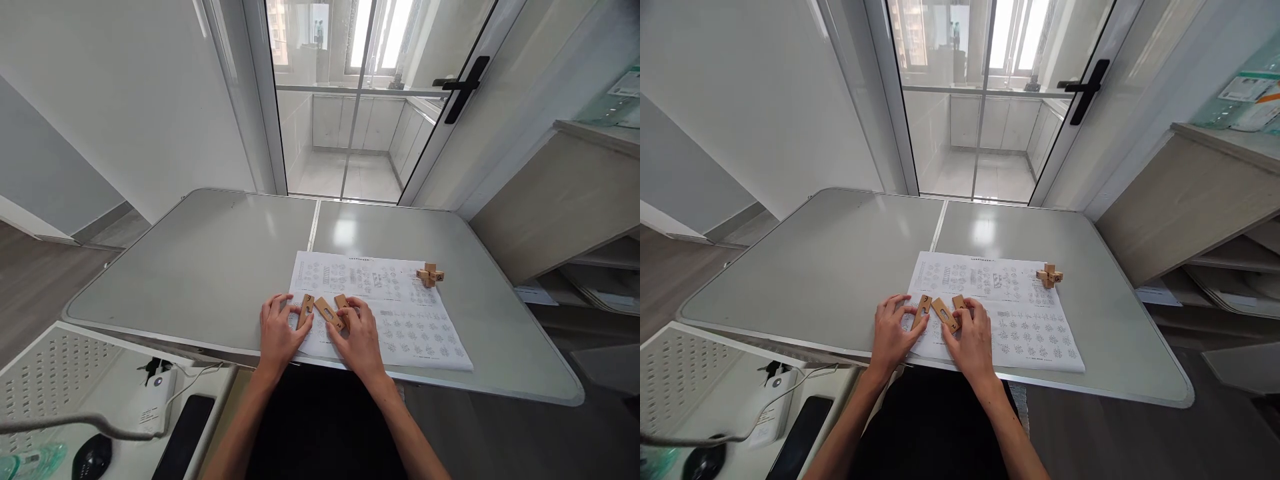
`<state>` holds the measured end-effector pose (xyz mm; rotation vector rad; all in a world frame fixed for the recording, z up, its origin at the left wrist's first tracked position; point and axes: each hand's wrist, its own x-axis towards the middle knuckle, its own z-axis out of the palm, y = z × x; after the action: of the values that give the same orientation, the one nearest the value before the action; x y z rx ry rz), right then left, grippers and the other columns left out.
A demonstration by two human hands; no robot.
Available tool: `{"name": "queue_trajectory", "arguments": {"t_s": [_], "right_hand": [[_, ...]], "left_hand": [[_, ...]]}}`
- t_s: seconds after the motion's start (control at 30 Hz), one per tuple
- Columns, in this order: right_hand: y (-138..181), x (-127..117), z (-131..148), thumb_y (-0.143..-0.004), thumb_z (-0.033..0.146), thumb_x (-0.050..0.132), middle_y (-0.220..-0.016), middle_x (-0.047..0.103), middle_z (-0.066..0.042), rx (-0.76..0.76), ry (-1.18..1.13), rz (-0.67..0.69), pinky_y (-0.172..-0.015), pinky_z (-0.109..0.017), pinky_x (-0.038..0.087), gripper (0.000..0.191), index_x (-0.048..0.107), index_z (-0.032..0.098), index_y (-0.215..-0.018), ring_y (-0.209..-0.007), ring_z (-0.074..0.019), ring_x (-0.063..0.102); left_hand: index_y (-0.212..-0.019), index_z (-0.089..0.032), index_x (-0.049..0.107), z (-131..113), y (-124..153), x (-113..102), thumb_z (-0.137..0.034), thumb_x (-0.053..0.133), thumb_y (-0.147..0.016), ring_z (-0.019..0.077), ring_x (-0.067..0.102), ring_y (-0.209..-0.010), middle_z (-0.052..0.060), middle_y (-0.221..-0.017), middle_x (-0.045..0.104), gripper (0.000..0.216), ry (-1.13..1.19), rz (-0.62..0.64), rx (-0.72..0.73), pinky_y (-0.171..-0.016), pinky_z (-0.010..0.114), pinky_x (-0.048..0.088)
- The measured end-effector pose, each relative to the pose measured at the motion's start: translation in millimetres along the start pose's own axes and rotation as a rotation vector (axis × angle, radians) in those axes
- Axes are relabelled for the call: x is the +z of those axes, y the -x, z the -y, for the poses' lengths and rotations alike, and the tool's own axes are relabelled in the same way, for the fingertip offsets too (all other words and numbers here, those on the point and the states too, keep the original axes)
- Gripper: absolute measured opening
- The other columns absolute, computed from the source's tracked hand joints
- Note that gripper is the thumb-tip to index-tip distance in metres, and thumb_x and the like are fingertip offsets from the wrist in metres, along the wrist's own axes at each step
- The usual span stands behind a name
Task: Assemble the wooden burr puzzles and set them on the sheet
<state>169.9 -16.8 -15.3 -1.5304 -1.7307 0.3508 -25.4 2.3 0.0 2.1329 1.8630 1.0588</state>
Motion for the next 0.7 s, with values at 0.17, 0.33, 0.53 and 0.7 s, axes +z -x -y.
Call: {"name": "queue_trajectory", "arguments": {"t_s": [0.17, 0.33, 0.53, 0.7], "right_hand": [[0.8, -1.4, -1.4, -0.099, 0.031, 0.061, -0.133, 0.056, -0.015, -0.029, -0.029, -0.006, -0.100, -0.056, 0.053, 0.010, 0.063, 0.022, -0.095, -0.120, -0.0343, 0.059], [1.4, -3.9, -1.8, -0.101, 0.031, 0.060, -0.131, 0.057, -0.014, -0.018, -0.106, -0.013, -0.098, -0.055, 0.055, 0.013, 0.063, 0.022, -0.091, -0.116, -0.0324, 0.061], [3.2, -7.4, -2.1, -0.100, 0.034, 0.062, -0.128, 0.057, -0.014, 0.069, -0.260, -0.057, -0.089, -0.045, 0.059, 0.017, 0.065, 0.022, -0.088, -0.116, -0.0303, 0.061], [1.3, -10.5, -2.8, -0.100, 0.038, 0.064, -0.116, 0.062, -0.011, 0.110, -0.335, -0.101, -0.085, -0.039, 0.056, 0.021, 0.065, 0.023, -0.085, -0.107, -0.0266, 0.064]], "left_hand": [[-0.085, -0.021, 0.072, 2.2, -0.3, 1.0, -0.034, 0.070, -0.095, 0.0316, 0.054, -0.128, 0.010, -0.125, 0.069, 0.017, 0.031, 0.017, 0.031, -0.110, 0.049, 0.045], [-0.092, -0.021, 0.070, 2.5, -0.3, -1.0, -0.035, 0.065, -0.099, 0.0275, 0.060, -0.115, 0.008, -0.116, 0.072, 0.016, 0.091, 0.030, 0.021, -0.103, 0.044, 0.047], [-0.101, -0.022, 0.068, 0.0, 3.6, -5.9, -0.043, 0.060, -0.102, 0.0187, 0.065, -0.080, 0.001, -0.090, 0.074, 0.022, 0.260, 0.115, -0.113, -0.078, 0.031, 0.049], [-0.104, -0.022, 0.067, -6.3, 4.8, -12.7, -0.049, 0.054, -0.102, 0.0132, 0.054, -0.059, -0.002, -0.077, 0.069, 0.030, 0.383, 0.231, -0.189, -0.059, 0.025, 0.041]]}}
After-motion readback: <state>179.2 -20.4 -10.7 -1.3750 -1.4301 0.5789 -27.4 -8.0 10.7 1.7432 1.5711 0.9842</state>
